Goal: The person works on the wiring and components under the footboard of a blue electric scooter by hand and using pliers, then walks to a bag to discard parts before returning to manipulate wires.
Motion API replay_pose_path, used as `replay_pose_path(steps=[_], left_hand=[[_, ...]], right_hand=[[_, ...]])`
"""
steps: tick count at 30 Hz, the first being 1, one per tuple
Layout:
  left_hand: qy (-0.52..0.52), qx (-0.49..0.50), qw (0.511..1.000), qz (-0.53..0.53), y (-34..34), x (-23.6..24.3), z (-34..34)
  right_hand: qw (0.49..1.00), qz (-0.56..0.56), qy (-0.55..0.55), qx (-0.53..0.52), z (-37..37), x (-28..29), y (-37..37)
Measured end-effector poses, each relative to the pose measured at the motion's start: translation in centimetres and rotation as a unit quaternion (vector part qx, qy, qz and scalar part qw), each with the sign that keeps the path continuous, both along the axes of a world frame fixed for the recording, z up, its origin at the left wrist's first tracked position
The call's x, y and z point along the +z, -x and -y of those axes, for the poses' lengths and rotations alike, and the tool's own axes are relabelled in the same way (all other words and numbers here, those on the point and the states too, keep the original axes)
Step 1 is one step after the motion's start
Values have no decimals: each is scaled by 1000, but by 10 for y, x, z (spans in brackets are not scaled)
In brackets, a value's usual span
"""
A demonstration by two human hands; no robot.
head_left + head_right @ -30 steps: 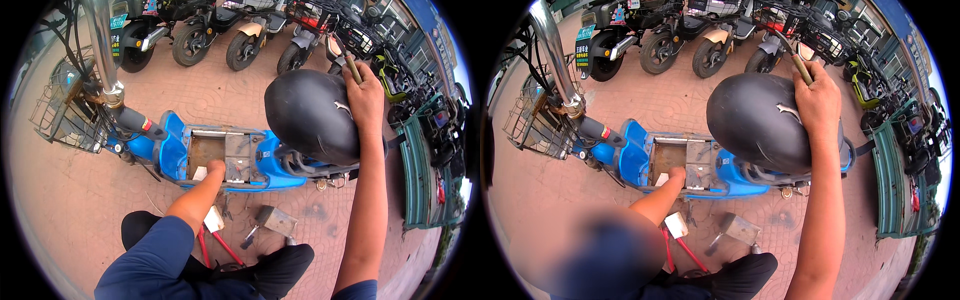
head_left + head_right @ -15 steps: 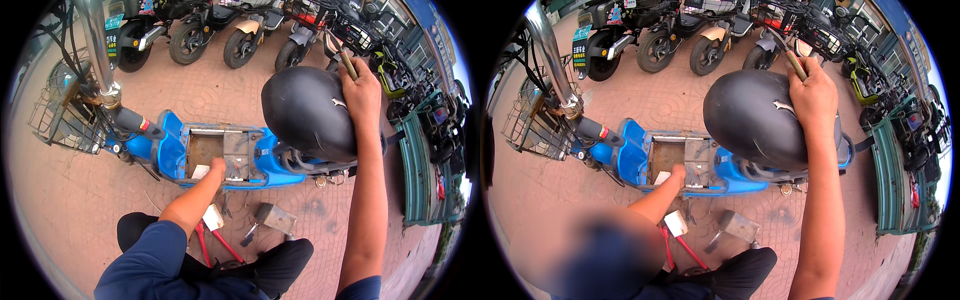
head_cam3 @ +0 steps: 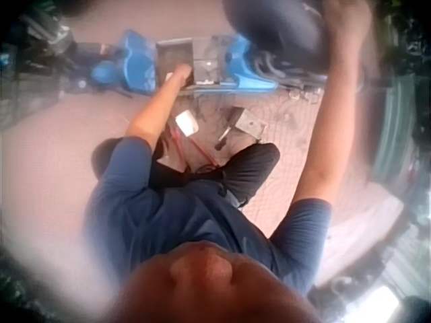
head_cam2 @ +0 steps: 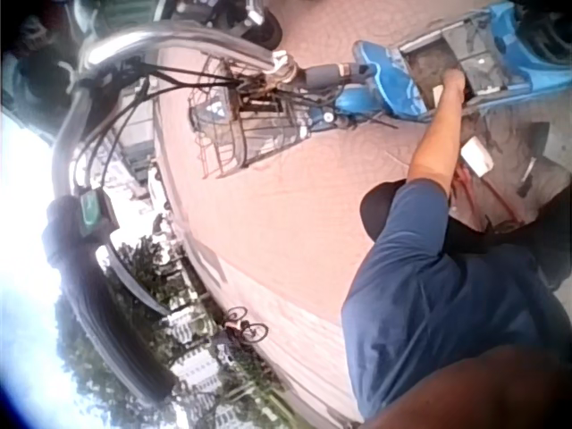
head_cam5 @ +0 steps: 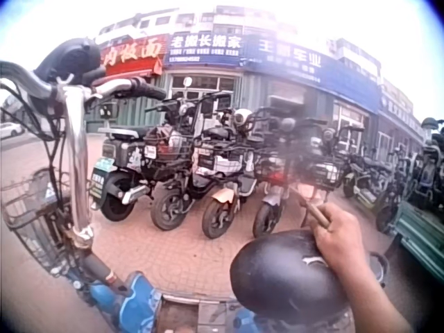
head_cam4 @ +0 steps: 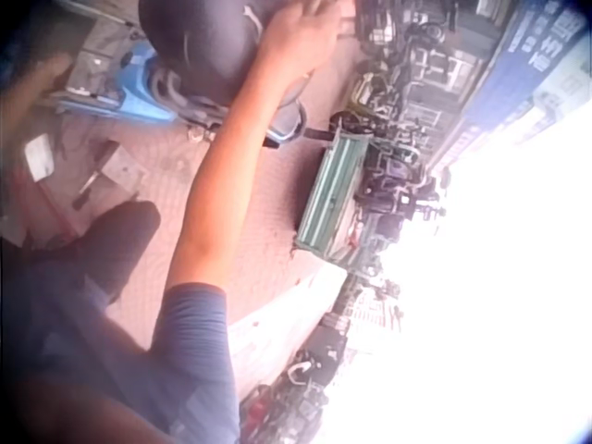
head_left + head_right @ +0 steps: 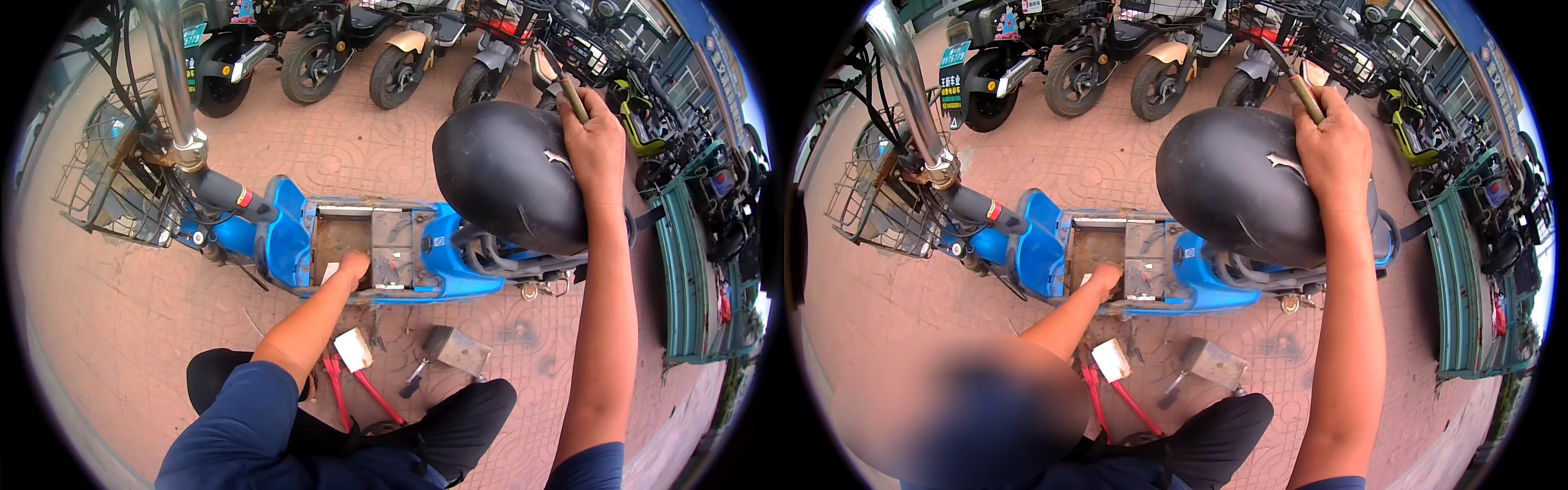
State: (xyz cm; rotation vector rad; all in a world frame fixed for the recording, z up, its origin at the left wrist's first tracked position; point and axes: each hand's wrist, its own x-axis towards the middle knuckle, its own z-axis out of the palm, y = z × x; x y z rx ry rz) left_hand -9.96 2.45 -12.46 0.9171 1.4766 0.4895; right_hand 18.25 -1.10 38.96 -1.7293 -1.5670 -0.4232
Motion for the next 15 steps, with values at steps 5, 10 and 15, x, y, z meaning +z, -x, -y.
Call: replay_pose_path(steps=[5,10,15], left_hand=[[82,53,987,127,-4,30,12],[37,-26,999,29,-1,47,13],[-61,-188,962,-187,-2,96,33]], right_hand=[[1000,16,-1,-12,0,-6,-9],[1000,9,-4,-7,2,-6,-9],[999,28,-33,6,2,-9,-13]])
